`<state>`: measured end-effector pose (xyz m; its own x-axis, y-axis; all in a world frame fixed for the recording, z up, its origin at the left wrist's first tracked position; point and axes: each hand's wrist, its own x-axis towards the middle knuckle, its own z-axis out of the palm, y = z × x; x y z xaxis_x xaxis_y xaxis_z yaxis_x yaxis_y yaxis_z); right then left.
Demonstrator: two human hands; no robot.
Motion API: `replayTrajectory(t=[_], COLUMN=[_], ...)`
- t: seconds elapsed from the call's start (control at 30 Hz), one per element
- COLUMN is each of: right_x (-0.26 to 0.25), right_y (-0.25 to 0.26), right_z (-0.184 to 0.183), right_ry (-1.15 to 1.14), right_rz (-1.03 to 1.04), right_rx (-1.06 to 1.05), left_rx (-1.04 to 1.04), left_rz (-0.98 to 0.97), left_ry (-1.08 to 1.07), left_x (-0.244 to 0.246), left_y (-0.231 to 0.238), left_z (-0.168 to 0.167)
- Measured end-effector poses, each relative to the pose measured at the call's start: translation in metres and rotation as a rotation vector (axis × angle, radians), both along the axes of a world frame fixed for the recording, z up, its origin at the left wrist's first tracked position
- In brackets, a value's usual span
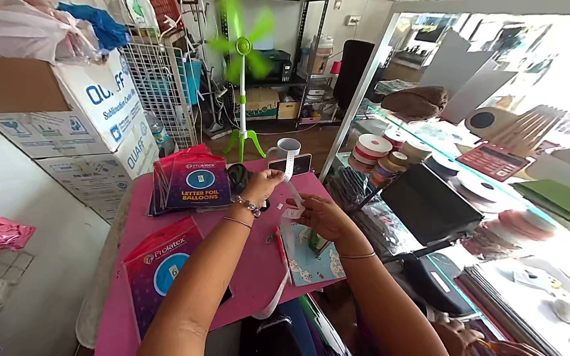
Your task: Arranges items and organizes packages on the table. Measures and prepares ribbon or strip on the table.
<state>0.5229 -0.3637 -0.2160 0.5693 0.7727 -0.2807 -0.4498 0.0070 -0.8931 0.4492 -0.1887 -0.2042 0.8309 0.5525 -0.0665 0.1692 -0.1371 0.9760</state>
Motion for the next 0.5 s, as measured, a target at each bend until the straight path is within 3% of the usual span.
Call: replayTrajectory(t=[0.23,0.37,0.5], right_x=[0.012,0.019,0.016], right_y=[0.017,0.036,0.055], right_z=[-0.015,-0.02,-0.023], right_ry=[0.042,-0.111,-0.26], right_rz=[0.026,0.189,0.432], right_rx=[-0.006,0.023,0.139], left_rx=[-0.18,-0.308,-0.25], left_rz=[-0.123,-0.177,-0.218], left_ry=[-0.089,-0.159,-0.191], left_x=[-0.005,0.012,0.023], left_y=[-0.009,-0.002,0.0], left_z=[0.026,0.04,0.047])
